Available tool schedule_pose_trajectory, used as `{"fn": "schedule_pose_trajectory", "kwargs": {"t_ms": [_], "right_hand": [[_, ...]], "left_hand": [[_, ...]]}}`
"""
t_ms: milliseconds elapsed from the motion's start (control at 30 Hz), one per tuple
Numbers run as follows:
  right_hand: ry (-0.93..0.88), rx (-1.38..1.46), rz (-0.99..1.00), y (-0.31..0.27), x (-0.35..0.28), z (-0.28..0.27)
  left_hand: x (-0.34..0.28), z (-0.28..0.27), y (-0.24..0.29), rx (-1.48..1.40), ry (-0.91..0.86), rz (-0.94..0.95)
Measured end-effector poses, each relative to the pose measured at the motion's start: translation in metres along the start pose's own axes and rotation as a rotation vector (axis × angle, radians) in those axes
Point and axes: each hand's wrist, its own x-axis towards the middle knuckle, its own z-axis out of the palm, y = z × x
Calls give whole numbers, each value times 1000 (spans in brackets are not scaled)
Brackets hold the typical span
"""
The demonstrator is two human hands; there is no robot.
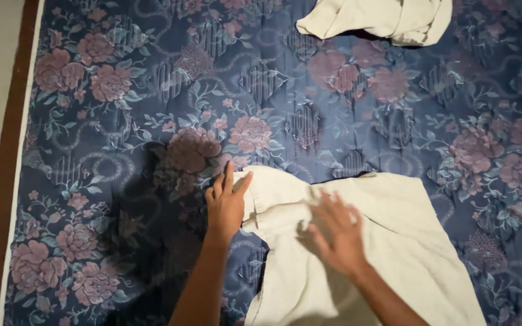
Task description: The person folds a white towel on a bed with a floral-patterned sheet. They smooth the fabric, fold the sides inward, and then fold the towel in half multiple times to create a compact rectangular shape.
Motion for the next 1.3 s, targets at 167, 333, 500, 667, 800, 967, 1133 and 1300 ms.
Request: {"fn": "schedule_pose_trajectory", "kwargs": {"t_ms": [167,333,500,667,800,967,1133,1300], "right_hand": [[-56,127,-92,-79,37,16],[-183,-16,23,-79,30,65],[-120,-8,58,-82,27,69],[-95,122,47,-106,42,74],[-228,303,-109,-126,54,85],[-267,292,-134,-125,60,75],[-118,285,-132,-94,53,46],[106,126,31,-14,41,28]], "left_hand": [[15,0,-6,-68,22,89],[24,11,-12,-39,92,122],[27,25,-22,-25,164,280],[43,7,-40,55,365,224],[42,-5,-53,106,373,73],[21,-4,-47,26,354,86],[-1,-11,-12,-91,115,33],[-14,-15,31,-251,80,156]]}}
